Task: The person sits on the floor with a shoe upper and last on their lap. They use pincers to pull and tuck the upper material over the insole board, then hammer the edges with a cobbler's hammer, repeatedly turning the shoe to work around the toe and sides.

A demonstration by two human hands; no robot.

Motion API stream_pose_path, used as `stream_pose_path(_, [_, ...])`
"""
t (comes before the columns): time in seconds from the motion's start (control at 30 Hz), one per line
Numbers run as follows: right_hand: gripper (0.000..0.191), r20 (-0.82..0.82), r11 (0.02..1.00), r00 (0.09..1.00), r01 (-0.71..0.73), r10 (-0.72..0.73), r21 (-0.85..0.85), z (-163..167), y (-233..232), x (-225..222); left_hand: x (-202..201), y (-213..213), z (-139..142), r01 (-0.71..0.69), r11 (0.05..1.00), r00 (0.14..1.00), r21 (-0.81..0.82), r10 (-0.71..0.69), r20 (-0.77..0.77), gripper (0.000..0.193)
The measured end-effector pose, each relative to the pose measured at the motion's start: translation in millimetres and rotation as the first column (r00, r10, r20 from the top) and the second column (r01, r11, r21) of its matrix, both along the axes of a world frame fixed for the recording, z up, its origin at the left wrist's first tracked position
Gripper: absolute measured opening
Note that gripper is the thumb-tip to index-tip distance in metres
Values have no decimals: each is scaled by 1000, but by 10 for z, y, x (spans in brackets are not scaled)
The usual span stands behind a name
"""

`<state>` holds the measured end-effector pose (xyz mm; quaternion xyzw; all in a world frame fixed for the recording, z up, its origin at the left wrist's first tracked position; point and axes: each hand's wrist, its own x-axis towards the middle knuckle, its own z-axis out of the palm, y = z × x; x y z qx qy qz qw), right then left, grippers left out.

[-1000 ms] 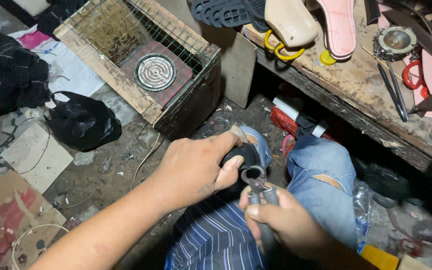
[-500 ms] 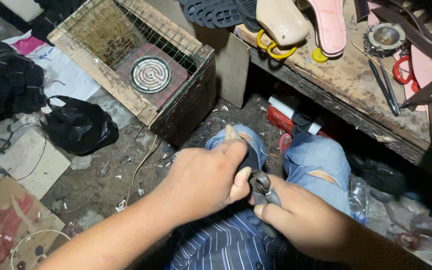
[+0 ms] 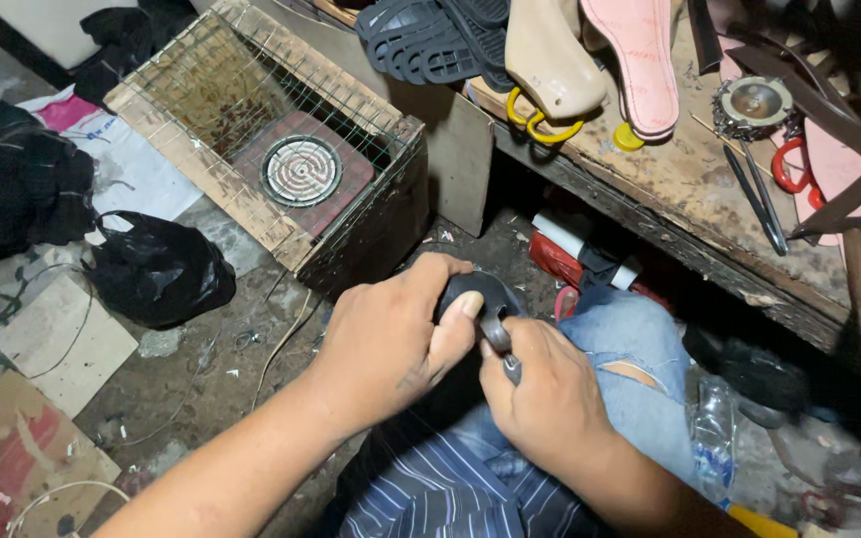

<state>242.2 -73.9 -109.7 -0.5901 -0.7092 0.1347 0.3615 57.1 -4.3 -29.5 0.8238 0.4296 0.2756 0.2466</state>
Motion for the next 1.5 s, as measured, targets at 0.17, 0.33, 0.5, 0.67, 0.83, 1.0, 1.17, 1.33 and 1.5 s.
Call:
stream_pose_path(0.17, [31, 163, 969, 986, 82, -44, -233, 286, -10, 92, 159, 169, -253, 71, 997, 989, -38, -65, 133, 25])
stream_pose_path(0.33, [34, -26, 695, 991, -109, 129, -711, 403, 50, 289, 243, 123, -454, 133, 983, 990, -126, -126, 57, 28])
stream_pose_path(0.5, [30, -180, 682, 971, -238, 156, -691, 37, 106, 222, 150, 149, -524, 100, 960, 993, -261, -79, 91, 30])
stream_pose_path(0.67, [28, -729, 698, 677, -472, -104, -538, -373, -129, -103, 28, 71, -552, 78, 979, 995, -190, -65, 76, 29])
stream_pose_path(0.83, [39, -776, 574, 450, -523, -442, -630, -405, -385, 22, -15, -28, -563, 52, 961, 999, -273, -51, 9, 29])
stream_pose_path(1.0, [38, -813, 552, 257, -626, -522, -552, -257, -330, 134, 35, -166, -610, 70, 981, 998, -181, -70, 8, 29])
stream_pose_path(1.17, [29, -702, 442, -551, -821, -451, 361, 83, -480, 68, -41, -107, -733, 47, 993, 998, -104, -42, 50, 28])
stream_pose_path(1.33, [49, -827, 413, 461, -717, -322, -561, 182, -862, 154, -91, 151, -880, 40, 979, 993, -199, -16, 120, 27])
stream_pose_path(1.5, [34, -617, 859, 757, -152, -216, -488, -146, -415, 342, 100, 70, -860, -31, 980, 996, -195, 47, 77, 27])
